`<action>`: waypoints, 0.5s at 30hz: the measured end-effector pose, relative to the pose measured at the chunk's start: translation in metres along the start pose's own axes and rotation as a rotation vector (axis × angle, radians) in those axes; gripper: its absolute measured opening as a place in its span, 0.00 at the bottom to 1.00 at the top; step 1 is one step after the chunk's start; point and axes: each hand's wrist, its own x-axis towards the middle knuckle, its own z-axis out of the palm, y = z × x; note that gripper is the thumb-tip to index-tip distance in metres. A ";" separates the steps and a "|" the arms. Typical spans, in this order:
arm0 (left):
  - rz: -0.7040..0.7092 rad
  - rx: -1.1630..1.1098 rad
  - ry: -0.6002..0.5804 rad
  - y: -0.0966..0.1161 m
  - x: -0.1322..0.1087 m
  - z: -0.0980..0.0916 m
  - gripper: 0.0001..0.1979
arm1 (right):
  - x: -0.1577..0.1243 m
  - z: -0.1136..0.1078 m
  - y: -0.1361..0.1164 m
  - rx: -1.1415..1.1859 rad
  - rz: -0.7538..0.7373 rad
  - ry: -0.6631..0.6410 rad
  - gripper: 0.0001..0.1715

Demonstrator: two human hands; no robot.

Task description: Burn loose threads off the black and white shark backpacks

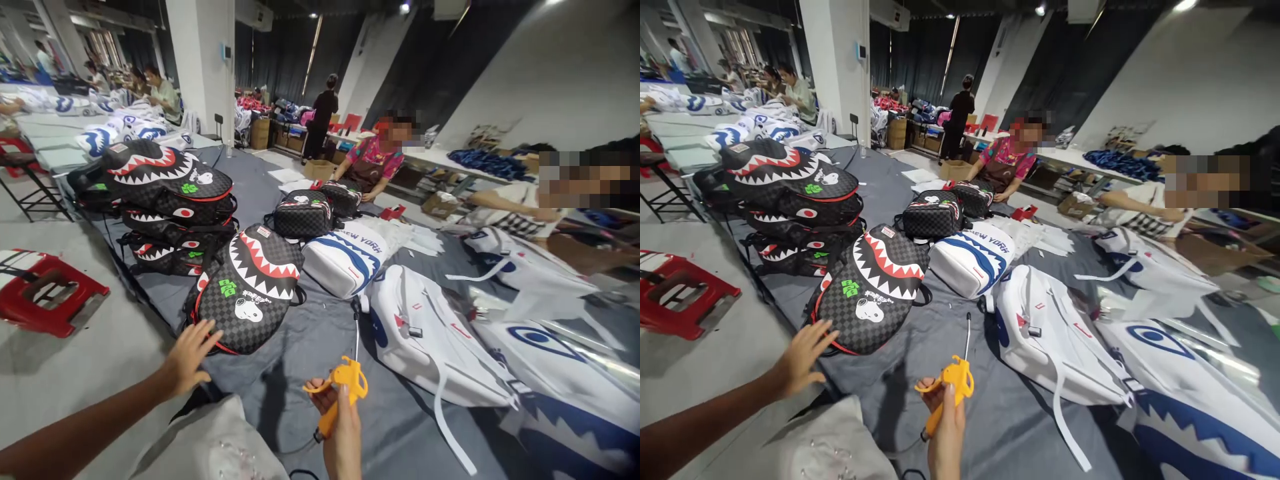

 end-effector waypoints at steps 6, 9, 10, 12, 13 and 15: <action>0.013 0.043 -0.230 0.011 0.067 0.024 0.28 | -0.011 -0.006 -0.007 0.008 -0.048 0.043 0.35; 0.074 -0.014 -0.199 0.015 0.099 -0.005 0.23 | -0.017 -0.023 -0.011 0.010 -0.051 0.125 0.35; 0.096 -0.025 -0.181 0.021 0.111 -0.023 0.21 | -0.018 -0.030 -0.013 0.007 -0.047 0.150 0.37; 0.135 -0.065 -0.095 0.038 0.137 -0.069 0.18 | -0.019 -0.041 -0.019 0.008 -0.068 0.177 0.39; 0.148 -0.092 -0.023 0.047 0.149 -0.095 0.17 | -0.018 -0.045 -0.023 0.015 -0.097 0.178 0.39; 0.139 -0.267 0.249 0.063 0.167 -0.147 0.17 | -0.014 -0.048 -0.032 0.009 -0.172 0.164 0.39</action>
